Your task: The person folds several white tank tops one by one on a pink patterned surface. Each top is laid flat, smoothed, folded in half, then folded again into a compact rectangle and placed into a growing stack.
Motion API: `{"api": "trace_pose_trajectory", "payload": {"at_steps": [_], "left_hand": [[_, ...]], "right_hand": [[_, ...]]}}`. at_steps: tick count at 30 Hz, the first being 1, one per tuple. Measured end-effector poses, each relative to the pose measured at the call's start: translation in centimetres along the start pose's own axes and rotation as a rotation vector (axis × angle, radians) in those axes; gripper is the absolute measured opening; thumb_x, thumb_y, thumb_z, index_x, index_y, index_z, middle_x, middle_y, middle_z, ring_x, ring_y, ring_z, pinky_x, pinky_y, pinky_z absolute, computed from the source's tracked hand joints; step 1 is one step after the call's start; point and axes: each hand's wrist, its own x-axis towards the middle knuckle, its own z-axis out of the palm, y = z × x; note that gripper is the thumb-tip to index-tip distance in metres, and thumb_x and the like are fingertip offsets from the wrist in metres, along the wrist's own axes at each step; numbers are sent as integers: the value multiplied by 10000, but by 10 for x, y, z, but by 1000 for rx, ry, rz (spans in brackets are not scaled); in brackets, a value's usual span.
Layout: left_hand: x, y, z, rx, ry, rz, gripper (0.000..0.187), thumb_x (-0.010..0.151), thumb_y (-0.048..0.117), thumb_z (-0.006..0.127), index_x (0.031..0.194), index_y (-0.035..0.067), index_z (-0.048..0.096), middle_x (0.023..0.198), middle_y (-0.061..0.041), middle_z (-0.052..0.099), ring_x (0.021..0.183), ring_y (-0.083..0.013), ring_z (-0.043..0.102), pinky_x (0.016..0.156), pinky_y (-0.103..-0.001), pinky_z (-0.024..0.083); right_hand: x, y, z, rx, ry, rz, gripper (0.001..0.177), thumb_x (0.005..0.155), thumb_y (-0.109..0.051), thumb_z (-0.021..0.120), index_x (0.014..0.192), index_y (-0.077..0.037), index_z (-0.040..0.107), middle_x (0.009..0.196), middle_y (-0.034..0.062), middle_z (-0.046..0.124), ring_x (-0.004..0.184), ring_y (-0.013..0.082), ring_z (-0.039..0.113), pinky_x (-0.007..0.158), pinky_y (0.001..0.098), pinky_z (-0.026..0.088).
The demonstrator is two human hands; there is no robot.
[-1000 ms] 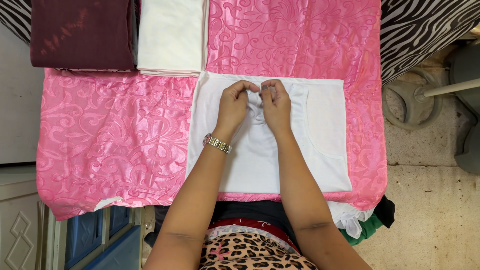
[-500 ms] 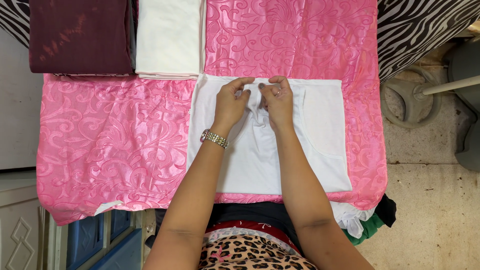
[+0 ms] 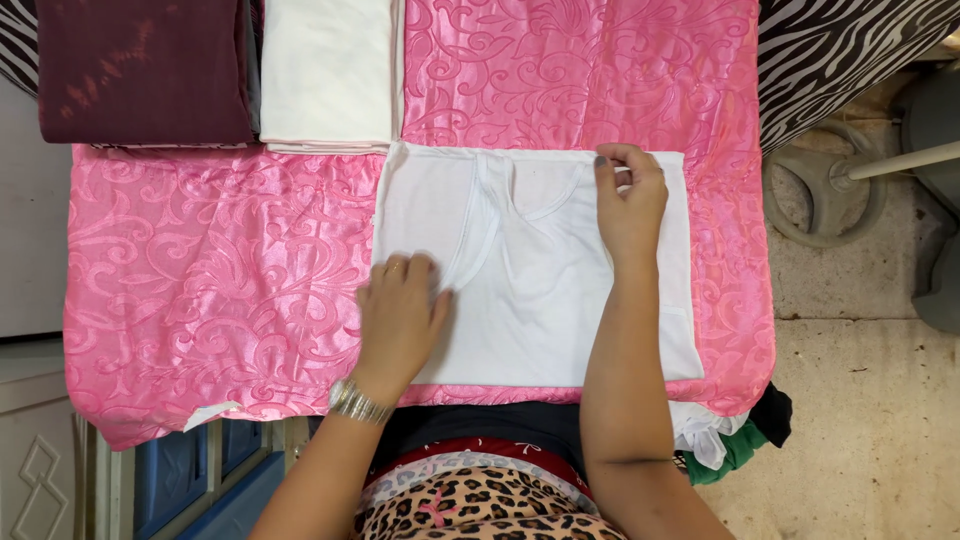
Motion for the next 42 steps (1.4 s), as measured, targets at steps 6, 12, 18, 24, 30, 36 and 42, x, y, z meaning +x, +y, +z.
{"api": "trace_pose_trajectory", "payload": {"at_steps": [6,12,18,24,30,36,42], "left_hand": [[-42,-28,-6,-111,-30,-109,228,873,204,707,1072,98,676,996,-103,615,978,-309,572,811,-481,411],[-55,-43,-14,-378,43,-150,205,925,167,673,1072,27,643,929,-133,584,811,-273,586,704,-371,478],[-67,-49,-22,-490,-94,-341,237,950,211,672,1081,30,591,778,-174,567,672,-273,544,638,-395,464],[-86,-42,-13,-415,110,-220,588,862,316,734,1263,-35,485,927,-203,667,768,-288,634,709,-411,474],[-112,-48,4,-156,100,-282,414,960,294,641,1265,22,574,983,-160,687,891,-290,624,831,-455,357],[-114,-61,18,1,150,-153,362,1004,284,632,1272,45,589,999,-122,692,918,-277,620,868,-455,346],[-105,-50,-1,44,163,-68,489,925,287,668,1304,-4,566,1110,-193,646,1052,-360,565,941,-509,359]], "right_hand": [[15,-14,54,-115,-492,185,320,1014,-262,693,857,18,683,624,43,550,582,130,451,578,326,411],[29,-8,90,-36,-396,171,277,947,-217,720,799,9,658,637,15,533,578,115,436,556,331,400],[33,-7,93,-10,-437,263,257,950,-233,706,838,-4,680,633,10,559,582,141,489,566,352,429],[17,-14,82,-115,-298,-50,226,970,-224,708,967,-4,654,890,102,657,812,210,628,715,328,513],[-72,19,-49,-479,-13,-169,141,1044,-118,616,1124,-2,612,1039,188,630,979,349,612,806,438,508],[-146,91,-112,-837,68,122,313,1096,-286,625,891,-51,602,845,139,614,809,341,611,705,471,467],[-137,87,-128,-902,8,95,363,1082,-317,653,840,-52,602,794,154,602,738,353,588,643,479,443]]}}
